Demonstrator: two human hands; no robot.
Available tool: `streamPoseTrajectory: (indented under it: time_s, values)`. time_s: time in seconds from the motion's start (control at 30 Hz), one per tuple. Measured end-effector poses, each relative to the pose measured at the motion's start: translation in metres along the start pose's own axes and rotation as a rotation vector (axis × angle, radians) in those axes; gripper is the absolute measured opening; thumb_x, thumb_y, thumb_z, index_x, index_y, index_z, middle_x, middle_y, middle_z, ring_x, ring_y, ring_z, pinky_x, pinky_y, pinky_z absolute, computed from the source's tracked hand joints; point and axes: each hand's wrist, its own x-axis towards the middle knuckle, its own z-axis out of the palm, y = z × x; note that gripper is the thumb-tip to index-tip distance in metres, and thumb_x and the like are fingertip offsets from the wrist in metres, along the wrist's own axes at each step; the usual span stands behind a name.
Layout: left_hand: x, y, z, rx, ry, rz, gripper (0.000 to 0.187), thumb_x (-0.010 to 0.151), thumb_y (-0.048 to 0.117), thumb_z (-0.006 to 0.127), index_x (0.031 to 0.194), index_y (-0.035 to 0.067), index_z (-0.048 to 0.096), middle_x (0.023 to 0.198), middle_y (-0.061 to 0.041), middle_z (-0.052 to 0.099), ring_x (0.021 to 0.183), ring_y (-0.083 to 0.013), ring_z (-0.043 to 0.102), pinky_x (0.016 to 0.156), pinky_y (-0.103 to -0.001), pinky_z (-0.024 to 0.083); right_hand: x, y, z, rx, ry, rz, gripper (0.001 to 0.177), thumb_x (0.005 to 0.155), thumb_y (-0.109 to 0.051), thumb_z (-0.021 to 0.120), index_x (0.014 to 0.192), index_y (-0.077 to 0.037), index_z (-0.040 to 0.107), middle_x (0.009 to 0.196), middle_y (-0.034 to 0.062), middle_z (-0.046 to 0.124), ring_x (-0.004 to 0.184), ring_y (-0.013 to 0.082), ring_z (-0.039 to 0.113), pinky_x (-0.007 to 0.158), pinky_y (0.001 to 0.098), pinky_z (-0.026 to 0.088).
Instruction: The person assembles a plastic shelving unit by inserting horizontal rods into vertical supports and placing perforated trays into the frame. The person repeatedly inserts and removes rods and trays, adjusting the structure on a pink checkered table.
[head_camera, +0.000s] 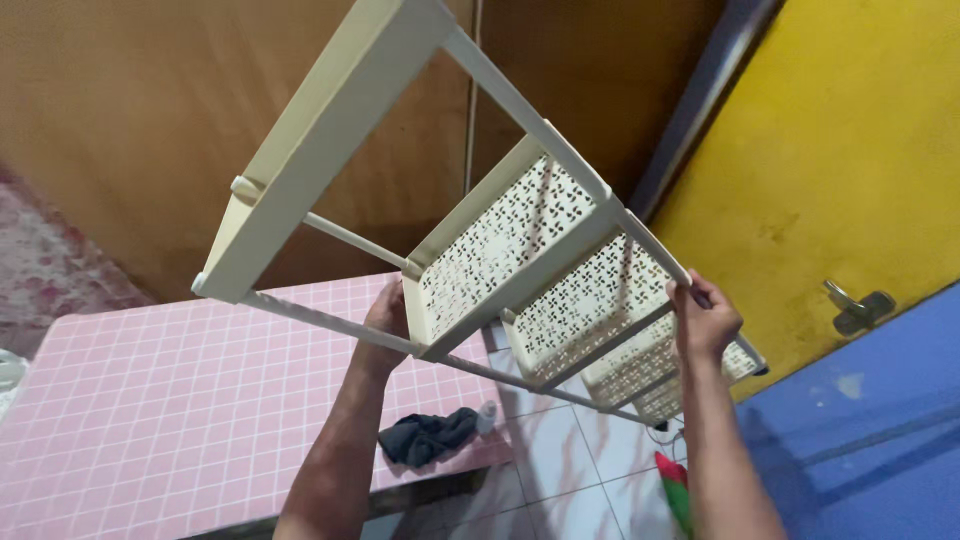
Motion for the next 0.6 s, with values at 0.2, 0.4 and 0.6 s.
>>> streamPoseTrajectory:
  time_s: [0.2, 0.4, 0.6]
  values:
    - [-0.132, 0.052, -0.011, -0.676, 0.499, 0.23, 0.118, 0.079, 0.091, 0.03, 0.152, -0.002, 0.032, 0.157, -0.026, 0.033, 0.143, -0.0463, 0.038, 0.107, -0.077, 0.032, -0.042, -0.036, 0.127, -0.347, -0.02, -0.191, 0.032, 0.091, -0.003, 0.082, 0.121, 0.002, 0.077, 0.1, 0.012, 0.073, 0.083, 0.0113, 0.065, 0.077, 0.0249, 0.054]
    - [-0.126, 0.079, -0.07, -0.324, 0.733, 0.237, 0.057, 0.101, 0.049, 0.034, 0.147, 0.016, 0.028, 0.148, -0.02, 0.036, 0.14, -0.043, 0.041, 0.104, -0.079, 0.039, -0.088, -0.044, 0.235, -0.568, -0.1, -0.513, 0.028, 0.085, -0.005, 0.085, 0.112, -0.003, 0.079, 0.12, 0.0138, 0.071, 0.104, 0.0191, 0.07, 0.09, 0.032, 0.057]
    - [-0.123, 0.077, -0.192, -0.185, 0.772, 0.191, 0.041, 0.106, 0.024, 0.038, 0.145, 0.014, 0.031, 0.14, -0.015, 0.038, 0.125, -0.0343, 0.049, 0.099, -0.071, 0.051, -0.136, -0.031, 0.314, -0.628, -0.146, -0.547, 0.027, 0.086, -0.007, 0.083, 0.112, -0.006, 0.08, 0.119, 0.0116, 0.071, 0.104, 0.0204, 0.071, 0.09, 0.0332, 0.059]
